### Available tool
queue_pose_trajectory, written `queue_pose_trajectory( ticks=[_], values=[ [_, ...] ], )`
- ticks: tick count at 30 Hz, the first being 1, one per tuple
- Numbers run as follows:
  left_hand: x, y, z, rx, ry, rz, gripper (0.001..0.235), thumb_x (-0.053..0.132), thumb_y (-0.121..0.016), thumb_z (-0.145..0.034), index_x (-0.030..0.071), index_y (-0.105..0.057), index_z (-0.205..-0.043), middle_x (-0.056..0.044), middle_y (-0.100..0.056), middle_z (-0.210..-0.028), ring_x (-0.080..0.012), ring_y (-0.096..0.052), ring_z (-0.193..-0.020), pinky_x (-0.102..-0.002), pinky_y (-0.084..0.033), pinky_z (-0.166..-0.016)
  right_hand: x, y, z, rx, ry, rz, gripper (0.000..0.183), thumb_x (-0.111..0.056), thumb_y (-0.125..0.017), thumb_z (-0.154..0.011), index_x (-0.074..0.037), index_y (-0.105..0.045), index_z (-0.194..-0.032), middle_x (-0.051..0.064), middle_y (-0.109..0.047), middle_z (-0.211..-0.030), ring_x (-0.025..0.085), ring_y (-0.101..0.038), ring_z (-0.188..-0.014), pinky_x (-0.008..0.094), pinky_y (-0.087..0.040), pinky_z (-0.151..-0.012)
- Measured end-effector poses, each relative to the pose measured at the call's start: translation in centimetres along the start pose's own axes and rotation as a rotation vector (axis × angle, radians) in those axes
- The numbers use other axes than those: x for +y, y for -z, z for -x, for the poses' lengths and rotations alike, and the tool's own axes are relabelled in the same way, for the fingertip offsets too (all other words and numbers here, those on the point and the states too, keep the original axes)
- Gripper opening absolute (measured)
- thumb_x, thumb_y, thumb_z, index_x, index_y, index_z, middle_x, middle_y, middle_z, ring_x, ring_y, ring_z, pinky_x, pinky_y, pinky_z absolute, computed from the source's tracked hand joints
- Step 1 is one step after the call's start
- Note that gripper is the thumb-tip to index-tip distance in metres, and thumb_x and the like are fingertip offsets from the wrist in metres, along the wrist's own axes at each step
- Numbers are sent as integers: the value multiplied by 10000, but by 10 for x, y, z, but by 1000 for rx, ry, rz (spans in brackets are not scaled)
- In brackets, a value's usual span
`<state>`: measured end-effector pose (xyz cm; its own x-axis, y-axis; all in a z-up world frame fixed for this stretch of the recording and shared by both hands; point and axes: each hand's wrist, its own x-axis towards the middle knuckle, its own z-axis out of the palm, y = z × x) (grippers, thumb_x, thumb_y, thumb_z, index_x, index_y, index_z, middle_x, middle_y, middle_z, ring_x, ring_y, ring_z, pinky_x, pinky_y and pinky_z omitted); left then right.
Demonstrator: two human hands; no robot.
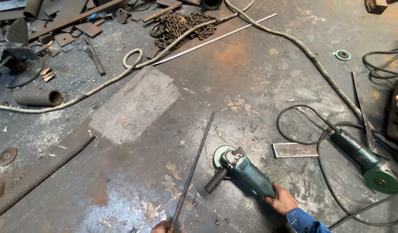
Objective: The recorder uses an angle grinder to grind and smooth the end of a long metal rod on a workshop floor.
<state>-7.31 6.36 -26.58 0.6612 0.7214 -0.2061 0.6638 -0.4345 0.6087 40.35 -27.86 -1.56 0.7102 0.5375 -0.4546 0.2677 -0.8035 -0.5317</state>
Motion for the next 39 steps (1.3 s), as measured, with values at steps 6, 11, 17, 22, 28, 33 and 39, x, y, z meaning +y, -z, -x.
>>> queue_pose_trajectory(
  ticks=[6,11,17,22,28,33,39],
  values=[
    [49,10,-16,-140,251,117,334,330,-852,-758,97,-785,-988,-135,-814,-821,-234,-815,-810,-374,-624,-815,6,-4,-3,15,-9,35,708,-392,-851,-730,-82,-580,-1306,208,-758,-1109,351,-746,-1065,425,-580,-929],
    [74,43,-17,-276,338,274,406,393,-801,-836,98,-808,-1115,-119,-816,-1045,-223,-761,-1063,-352,-523,-983,57,-31,-33,97,39,56,915,-381,-910,-671,-18,-511,-1410,243,-695,-1254,352,-660,-1224,408,-518,-1044],
    [173,154,17,-147,482,637,362,344,-698,-946,11,-752,-1078,-55,-682,-777,-175,-578,-647,-346,-467,-595,-17,1,25,41,96,-90,562,-247,-786,-802,-2,-646,-1288,213,-754,-1079,330,-748,-1004,435,-563,-887],
    [164,160,13,7,265,584,365,329,-805,-893,0,-720,-1027,-1,-720,-825,-85,-638,-730,-267,-522,-666,-20,3,17,83,32,112,542,-323,-823,-809,-3,-664,-1216,279,-731,-1049,432,-716,-1013,487,-552,-869],
    [195,182,14,-143,457,537,386,413,-697,-953,29,-733,-932,-5,-649,-697,-95,-554,-582,-281,-455,-552,-21,5,20,98,22,111,558,-349,-819,-809,-13,-660,-1225,280,-731,-1060,437,-714,-1018,491,-552,-869],
    [186,176,13,-115,472,546,428,432,-650,-996,16,-720,-920,-5,-633,-671,-94,-540,-556,-277,-446,-531,-28,8,20,77,7,64,571,-365,-813,-798,-31,-658,-1234,256,-741,-1062,413,-724,-1018,477,-553,-876],
    [183,174,14,-96,495,697,398,403,-628,-1014,10,-694,-1000,-20,-619,-650,-105,-528,-521,-274,-422,-507,-18,4,19,64,7,127,597,-370,-815,-811,-26,-648,-1269,276,-734,-1059,435,-714,-1019,484,-553,-878]
  ],
)
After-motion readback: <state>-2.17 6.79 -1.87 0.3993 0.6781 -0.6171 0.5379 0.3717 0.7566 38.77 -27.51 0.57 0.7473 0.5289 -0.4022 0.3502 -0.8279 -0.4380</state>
